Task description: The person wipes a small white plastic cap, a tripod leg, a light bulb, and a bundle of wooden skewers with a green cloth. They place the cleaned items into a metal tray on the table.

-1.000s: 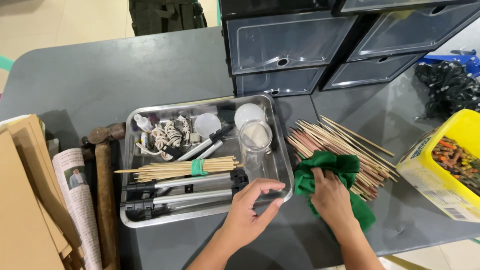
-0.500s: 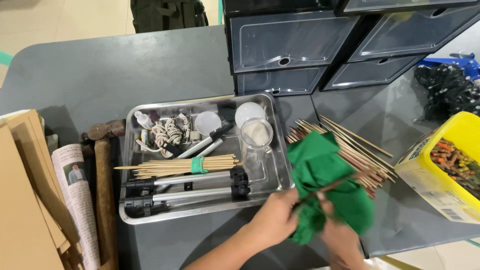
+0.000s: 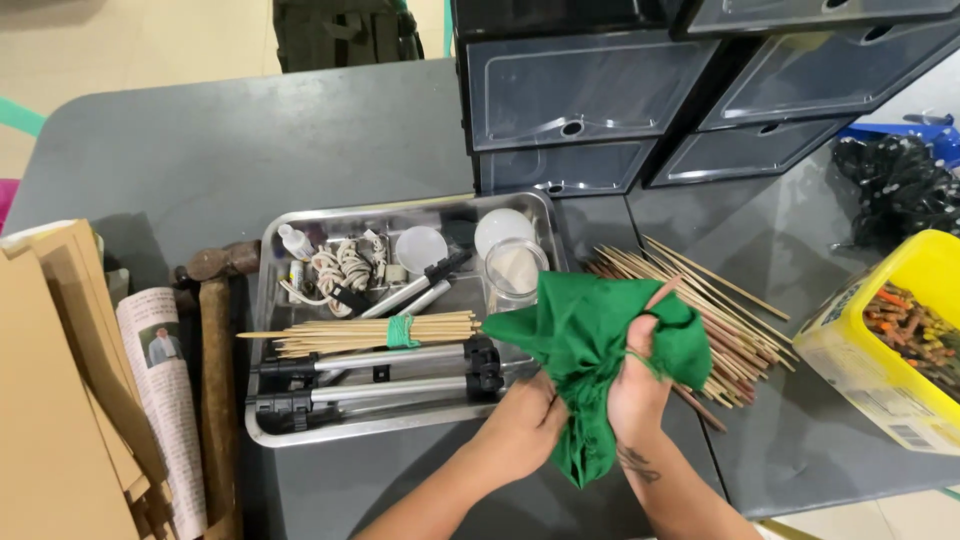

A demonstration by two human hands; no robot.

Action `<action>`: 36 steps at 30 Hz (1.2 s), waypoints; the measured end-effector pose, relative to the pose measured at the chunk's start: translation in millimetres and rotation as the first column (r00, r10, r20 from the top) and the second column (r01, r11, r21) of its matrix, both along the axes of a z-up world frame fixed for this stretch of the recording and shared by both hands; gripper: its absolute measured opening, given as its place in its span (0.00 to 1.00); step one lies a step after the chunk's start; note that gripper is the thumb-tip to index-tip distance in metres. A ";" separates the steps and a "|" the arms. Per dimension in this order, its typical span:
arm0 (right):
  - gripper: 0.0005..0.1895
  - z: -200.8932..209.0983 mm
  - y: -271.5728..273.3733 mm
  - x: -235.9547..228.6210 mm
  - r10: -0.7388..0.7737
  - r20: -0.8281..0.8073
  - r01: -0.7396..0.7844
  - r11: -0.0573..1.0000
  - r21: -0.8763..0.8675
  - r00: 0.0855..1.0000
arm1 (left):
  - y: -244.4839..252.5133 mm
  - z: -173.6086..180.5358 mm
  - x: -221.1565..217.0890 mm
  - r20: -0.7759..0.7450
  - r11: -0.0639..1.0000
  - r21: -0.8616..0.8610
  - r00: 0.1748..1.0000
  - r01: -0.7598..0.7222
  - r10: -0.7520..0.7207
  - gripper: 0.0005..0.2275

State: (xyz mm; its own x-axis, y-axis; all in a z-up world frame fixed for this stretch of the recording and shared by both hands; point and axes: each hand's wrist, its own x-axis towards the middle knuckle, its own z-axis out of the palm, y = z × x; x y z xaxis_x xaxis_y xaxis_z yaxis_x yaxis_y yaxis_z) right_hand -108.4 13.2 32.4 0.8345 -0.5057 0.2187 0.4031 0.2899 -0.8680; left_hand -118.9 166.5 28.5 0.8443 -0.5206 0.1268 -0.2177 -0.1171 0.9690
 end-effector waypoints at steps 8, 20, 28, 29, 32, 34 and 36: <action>0.16 -8.0 0.2 4.6 -0.073 -0.089 0.075 0.997 0.026 0.993 | 6.7 7.0 -2.3 -0.125 0.995 0.005 0.987 -0.099 0.099 0.11; 0.21 38.2 -3.8 -11.1 -0.123 -0.030 0.126 0.981 0.151 0.992 | 20.8 51.5 -3.9 -0.007 0.996 0.083 1.000 -0.013 0.014 0.07; 0.18 -25.8 -14.7 -38.5 -0.052 -0.149 0.053 0.999 0.000 0.988 | 26.3 13.1 -1.1 -0.131 0.972 0.099 0.971 0.212 -0.199 0.12; 0.21 -31.9 -26.2 -38.9 -0.189 -0.411 0.139 0.979 -0.148 0.892 | 30.4 4.7 0.3 -0.015 0.978 0.067 0.980 0.198 -0.198 0.10; 0.21 -40.0 -55.0 -36.2 -0.346 -0.405 0.172 0.897 -0.406 0.846 | 34.7 46.5 1.2 0.012 0.999 0.036 1.000 0.021 -0.021 0.05; 0.15 -37.5 -63.5 -37.3 -0.309 -0.180 0.185 0.849 -0.495 0.934 | 32.6 86.7 -3.8 -0.086 0.987 0.057 0.984 -0.149 0.154 0.07; 0.11 -29.4 -63.0 -40.0 -0.304 -0.156 -0.023 0.399 -0.917 0.940 | 27.8 118.2 -8.9 0.290 0.946 -0.190 0.905 -0.263 0.310 0.23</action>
